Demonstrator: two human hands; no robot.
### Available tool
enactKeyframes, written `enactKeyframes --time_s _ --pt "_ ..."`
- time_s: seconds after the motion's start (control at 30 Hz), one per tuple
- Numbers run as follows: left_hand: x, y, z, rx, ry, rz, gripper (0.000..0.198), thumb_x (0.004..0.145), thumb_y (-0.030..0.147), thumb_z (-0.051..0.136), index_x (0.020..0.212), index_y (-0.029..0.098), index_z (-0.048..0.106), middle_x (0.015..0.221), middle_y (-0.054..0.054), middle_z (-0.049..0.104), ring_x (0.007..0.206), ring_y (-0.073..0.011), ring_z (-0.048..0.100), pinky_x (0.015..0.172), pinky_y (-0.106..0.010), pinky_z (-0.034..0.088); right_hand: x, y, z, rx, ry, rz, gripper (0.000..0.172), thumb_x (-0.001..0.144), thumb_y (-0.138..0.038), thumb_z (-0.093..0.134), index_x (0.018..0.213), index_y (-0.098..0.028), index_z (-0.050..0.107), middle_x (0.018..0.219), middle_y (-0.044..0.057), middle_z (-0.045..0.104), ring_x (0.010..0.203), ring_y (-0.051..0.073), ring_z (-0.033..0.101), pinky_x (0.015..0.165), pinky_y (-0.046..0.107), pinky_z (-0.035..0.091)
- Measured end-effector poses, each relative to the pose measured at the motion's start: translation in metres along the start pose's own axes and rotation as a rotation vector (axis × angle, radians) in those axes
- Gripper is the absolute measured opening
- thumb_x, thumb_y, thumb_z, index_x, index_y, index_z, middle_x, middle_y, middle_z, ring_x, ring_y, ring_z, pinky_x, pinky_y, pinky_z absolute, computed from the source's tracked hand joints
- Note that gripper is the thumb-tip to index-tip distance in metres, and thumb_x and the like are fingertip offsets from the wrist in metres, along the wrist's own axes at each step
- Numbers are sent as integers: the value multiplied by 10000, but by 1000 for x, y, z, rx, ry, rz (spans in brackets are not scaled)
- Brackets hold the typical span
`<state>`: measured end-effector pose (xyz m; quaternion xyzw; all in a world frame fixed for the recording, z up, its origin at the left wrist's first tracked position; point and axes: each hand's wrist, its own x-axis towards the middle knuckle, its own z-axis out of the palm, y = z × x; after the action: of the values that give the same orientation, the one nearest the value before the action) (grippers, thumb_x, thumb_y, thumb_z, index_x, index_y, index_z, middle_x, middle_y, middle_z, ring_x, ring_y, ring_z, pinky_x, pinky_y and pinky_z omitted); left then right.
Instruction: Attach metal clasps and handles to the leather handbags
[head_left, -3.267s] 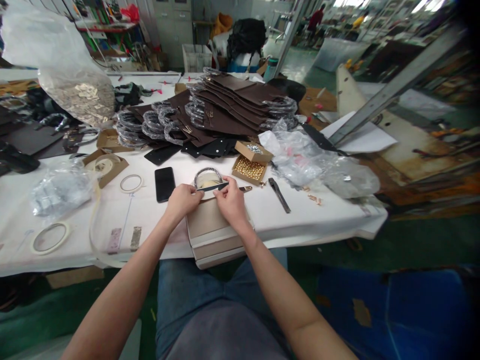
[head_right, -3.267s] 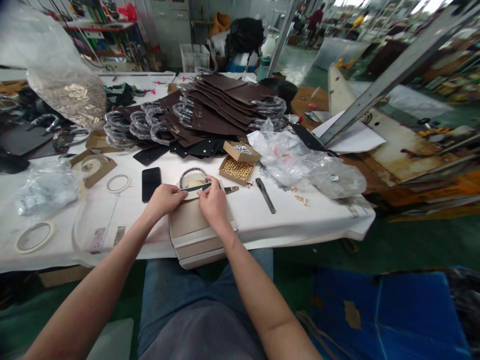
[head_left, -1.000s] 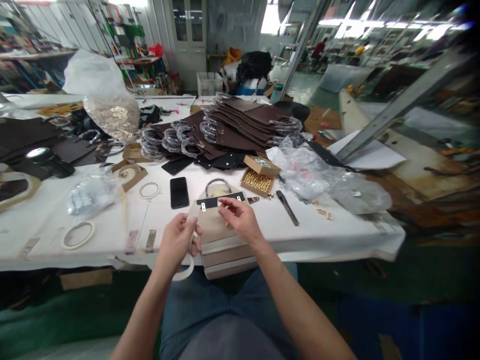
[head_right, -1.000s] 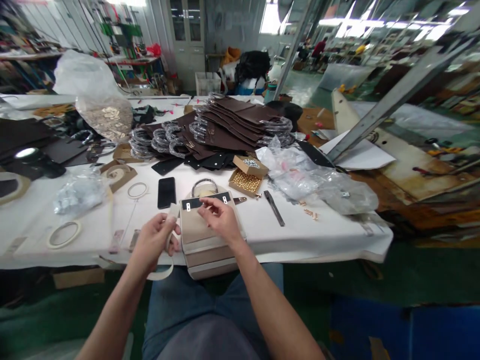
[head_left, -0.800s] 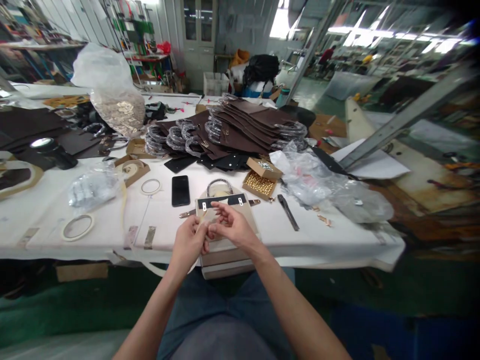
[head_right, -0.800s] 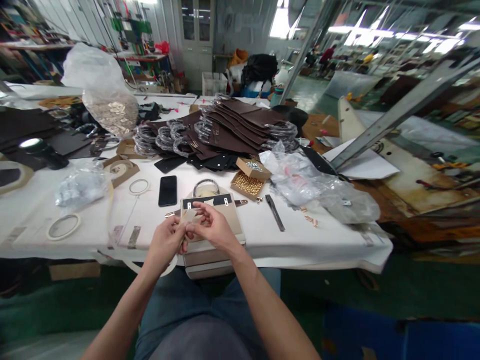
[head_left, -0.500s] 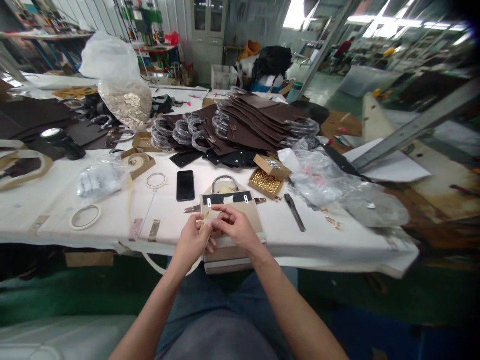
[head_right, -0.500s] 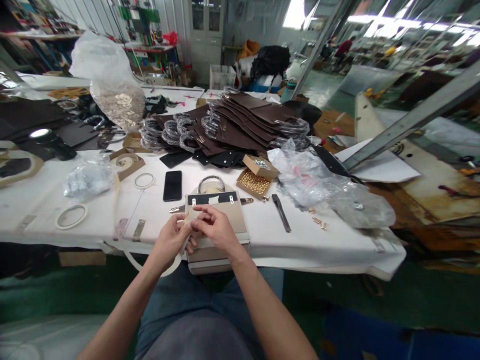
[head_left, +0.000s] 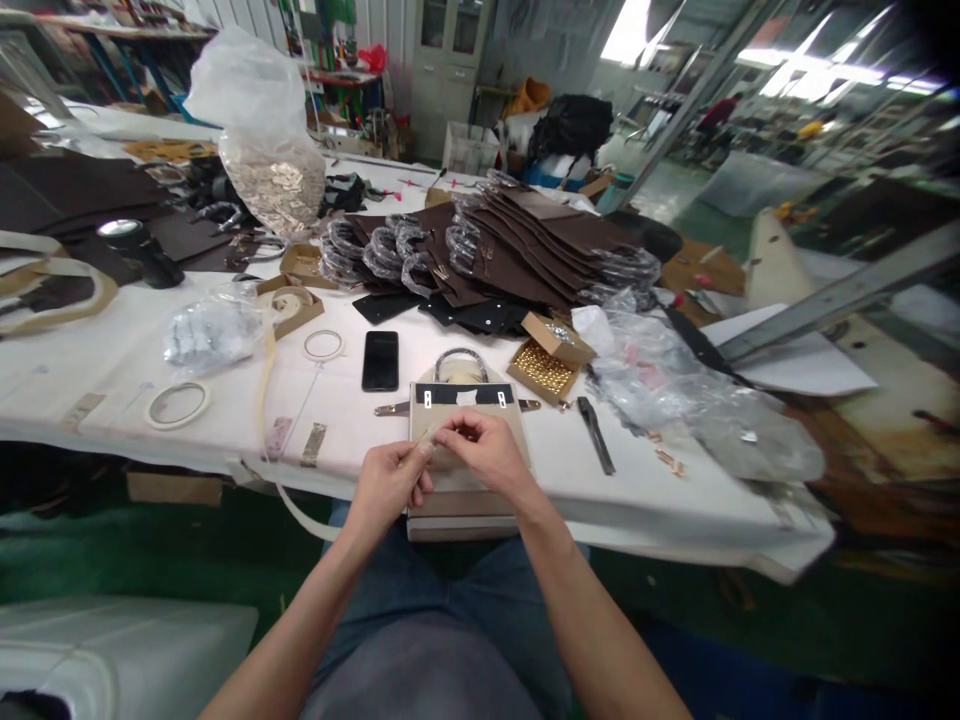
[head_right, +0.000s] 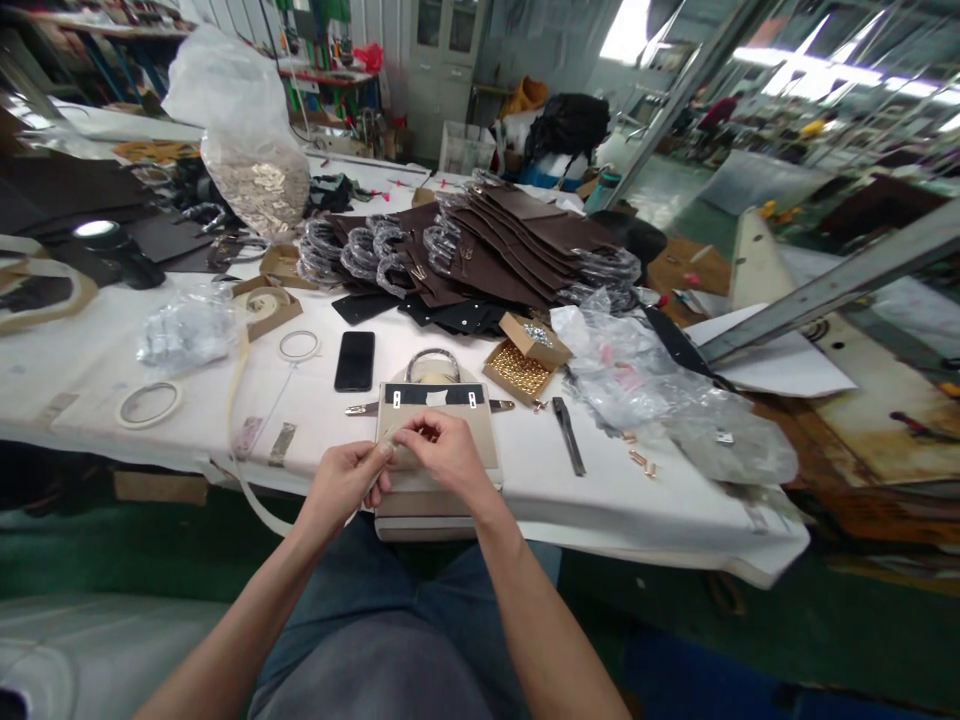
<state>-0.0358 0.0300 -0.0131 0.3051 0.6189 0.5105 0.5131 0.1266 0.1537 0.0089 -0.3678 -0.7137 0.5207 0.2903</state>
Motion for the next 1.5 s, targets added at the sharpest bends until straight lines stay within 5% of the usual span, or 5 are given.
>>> enactKeyframes --time_s 0.2,0.43,1.07,1.23,1.5 --pt "-1 -1 3 47 116 -47 621 988 774 657 737 207 701 453 25 508 363 -129 451 390 -236 342 16 2 7 -243 56 -63 174 1010 -338 728 913 -234 827 864 33 797 785 221 693 743 340 504" --pt "12 0 13 -17 49 25 521 1023 688 616 898 189 702 590 12 620 393 -143 572 392 -233 409 52 0 17 -566 127 -142 164 1018 -245 708 887 -240 807 991 63 826 914 247 730 856 352 510" --pt "32 -10 12 -131 73 -94 546 967 681 738 779 173 663 574 -73 705 398 -178 636 375 -245 479 78 20 27 -565 216 -98 166 985 -228 734 823 -210 766 899 75 807 863 253 718 866 377 505" --pt "31 -15 14 -137 72 -105 562 957 703 738 812 166 666 590 -78 713 419 -186 661 395 -244 494 76 24 23 -423 309 -63 209 910 -254 827 1104 -210 764 876 26 765 802 233 693 839 370 537" --pt "27 -14 14 -106 52 -89 500 1018 623 666 870 147 702 594 -49 695 411 -135 592 426 -220 441 72 27 9 -359 31 -213 72 956 -251 798 952 -234 868 945 47 825 853 221 707 819 352 542"
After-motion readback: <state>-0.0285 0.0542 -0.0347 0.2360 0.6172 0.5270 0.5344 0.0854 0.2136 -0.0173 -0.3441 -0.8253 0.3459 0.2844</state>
